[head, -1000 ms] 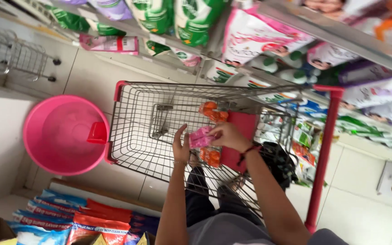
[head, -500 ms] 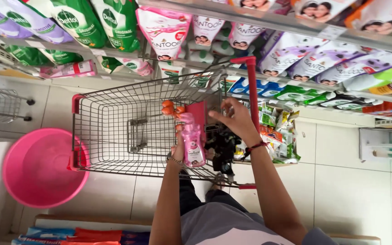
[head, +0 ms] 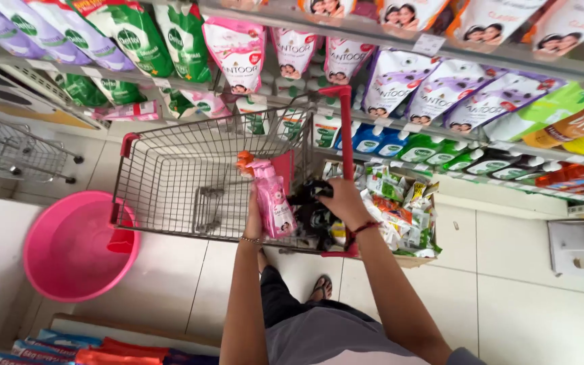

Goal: Picking various bottles of hand wash from store shelves and placing them into a shopping cart.

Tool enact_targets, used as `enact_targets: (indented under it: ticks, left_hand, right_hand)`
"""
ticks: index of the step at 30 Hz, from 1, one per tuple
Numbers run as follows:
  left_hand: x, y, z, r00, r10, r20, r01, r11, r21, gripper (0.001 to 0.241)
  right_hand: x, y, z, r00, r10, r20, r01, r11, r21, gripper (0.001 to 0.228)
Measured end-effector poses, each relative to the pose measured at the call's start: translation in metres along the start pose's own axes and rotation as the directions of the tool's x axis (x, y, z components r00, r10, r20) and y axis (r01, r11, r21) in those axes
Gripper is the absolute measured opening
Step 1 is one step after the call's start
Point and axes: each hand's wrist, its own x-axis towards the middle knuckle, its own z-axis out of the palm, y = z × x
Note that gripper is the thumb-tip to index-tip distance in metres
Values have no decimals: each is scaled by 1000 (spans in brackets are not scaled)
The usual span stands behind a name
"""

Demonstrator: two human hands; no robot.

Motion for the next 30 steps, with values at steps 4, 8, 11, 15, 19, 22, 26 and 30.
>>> enact_targets:
  ticks: [4,8,11,15,19,22,26,30]
  left_hand:
    - [-9,11,25,999,-35,-37,36,999,32,78]
    - [-9,28,76,984,46,170,-11,980,-198,78]
    - [-29,60,121,951,78,299,34,935,-353,82]
    - [-12,57,140,912,351,214,-396,888,232,79]
    - [-71,99,192,882,425,204,-461,689,560,64]
    - [-104,120,208,561,755,341,-742,275,612,53]
    - [-124,145,211,496,784,374,-746,165,645,53]
    - [-142,167,199,489,741,460,-674,-14,738,63]
  right_hand:
    - [-39,-39,-84,926,-305,-221,339,931,133,52]
    - [-71,-69,-96,815,-501,-290,572,774,272,56]
    - [-107,-99,-102,664,-638,-390,710,701,64,63]
    - [-113,-100,-104,578,-552,-602,661,749,-52,67]
    - [-106,-101,-123,707,-280,-649,513,836,198,78]
    - [-107,-106,-130,484,-251,-838,586,804,98,88]
    - [-121,-125,-141,487,-189,-853,625,758,189,86]
    - [-126,-145,-148,553,-27,-833,695,567,442,79]
